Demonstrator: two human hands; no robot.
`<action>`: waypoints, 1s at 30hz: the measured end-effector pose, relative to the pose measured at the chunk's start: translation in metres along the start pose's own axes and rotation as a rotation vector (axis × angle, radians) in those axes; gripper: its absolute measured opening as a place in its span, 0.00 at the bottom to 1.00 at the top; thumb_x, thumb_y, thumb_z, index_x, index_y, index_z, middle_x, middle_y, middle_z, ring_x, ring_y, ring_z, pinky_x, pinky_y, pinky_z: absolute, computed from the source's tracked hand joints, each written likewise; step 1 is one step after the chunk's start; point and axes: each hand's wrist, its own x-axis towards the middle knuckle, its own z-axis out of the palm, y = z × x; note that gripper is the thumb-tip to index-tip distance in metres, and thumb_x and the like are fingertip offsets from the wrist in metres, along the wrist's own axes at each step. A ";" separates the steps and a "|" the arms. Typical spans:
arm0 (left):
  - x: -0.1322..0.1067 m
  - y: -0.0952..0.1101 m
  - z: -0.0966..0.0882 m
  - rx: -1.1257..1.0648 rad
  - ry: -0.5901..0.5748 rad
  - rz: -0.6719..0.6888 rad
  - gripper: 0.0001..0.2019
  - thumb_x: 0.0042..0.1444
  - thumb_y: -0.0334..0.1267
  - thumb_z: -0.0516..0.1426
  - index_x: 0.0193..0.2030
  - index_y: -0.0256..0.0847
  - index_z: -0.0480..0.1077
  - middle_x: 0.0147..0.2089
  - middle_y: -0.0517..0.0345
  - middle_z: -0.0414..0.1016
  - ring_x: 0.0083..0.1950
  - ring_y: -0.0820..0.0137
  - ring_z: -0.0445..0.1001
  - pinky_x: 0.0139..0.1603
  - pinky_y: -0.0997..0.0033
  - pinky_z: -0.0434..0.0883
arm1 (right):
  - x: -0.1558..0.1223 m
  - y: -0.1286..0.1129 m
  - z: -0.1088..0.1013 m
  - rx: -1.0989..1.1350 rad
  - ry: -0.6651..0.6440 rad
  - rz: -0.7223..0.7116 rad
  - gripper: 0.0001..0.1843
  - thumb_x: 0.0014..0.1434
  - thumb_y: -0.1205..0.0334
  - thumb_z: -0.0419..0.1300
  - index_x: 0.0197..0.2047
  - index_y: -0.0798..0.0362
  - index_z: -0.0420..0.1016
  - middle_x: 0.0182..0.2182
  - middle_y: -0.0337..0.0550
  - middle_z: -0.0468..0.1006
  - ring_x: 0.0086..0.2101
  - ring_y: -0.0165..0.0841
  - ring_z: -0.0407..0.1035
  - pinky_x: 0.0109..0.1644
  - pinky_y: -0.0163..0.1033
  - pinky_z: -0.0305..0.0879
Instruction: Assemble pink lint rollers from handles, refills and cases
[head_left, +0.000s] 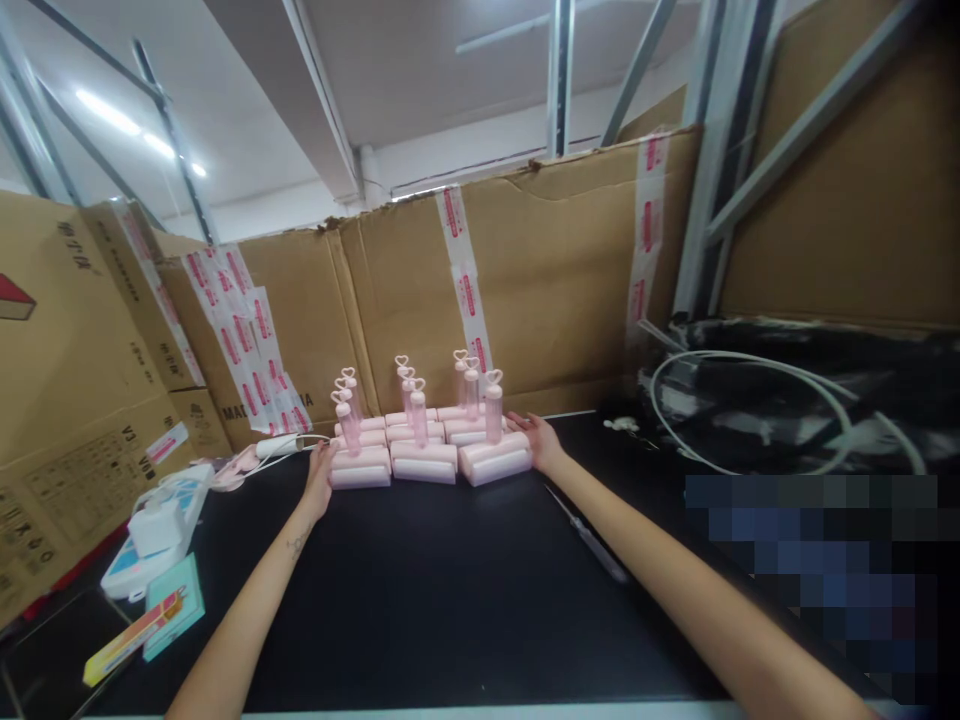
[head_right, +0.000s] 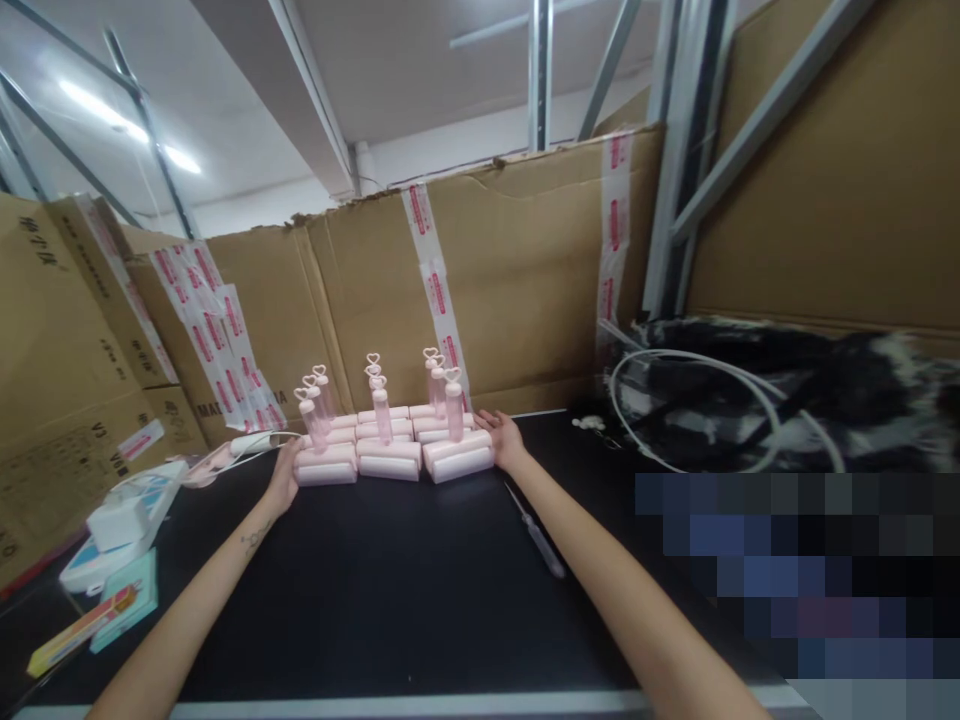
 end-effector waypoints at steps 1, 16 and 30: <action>-0.002 0.000 0.001 0.041 -0.004 0.025 0.34 0.45 0.47 0.62 0.57 0.45 0.54 0.60 0.50 0.62 0.62 0.61 0.62 0.59 0.64 0.61 | 0.000 0.000 0.001 -0.022 0.014 -0.026 0.18 0.62 0.58 0.56 0.53 0.56 0.65 0.49 0.48 0.70 0.43 0.37 0.69 0.45 0.48 0.69; -0.011 -0.004 0.000 0.335 -0.003 0.183 0.47 0.30 0.41 0.71 0.58 0.39 0.54 0.61 0.41 0.58 0.63 0.51 0.57 0.64 0.56 0.53 | -0.083 -0.017 0.015 -1.107 -0.101 -0.535 0.68 0.15 0.48 0.75 0.62 0.54 0.54 0.62 0.61 0.50 0.62 0.61 0.39 0.61 0.66 0.37; -0.014 -0.005 -0.002 0.321 0.000 0.232 0.51 0.31 0.42 0.70 0.61 0.39 0.49 0.65 0.38 0.51 0.67 0.53 0.50 0.66 0.59 0.49 | -0.125 -0.002 0.070 -1.458 -0.258 -0.871 0.28 0.62 0.49 0.47 0.58 0.59 0.58 0.58 0.63 0.57 0.60 0.52 0.48 0.60 0.60 0.44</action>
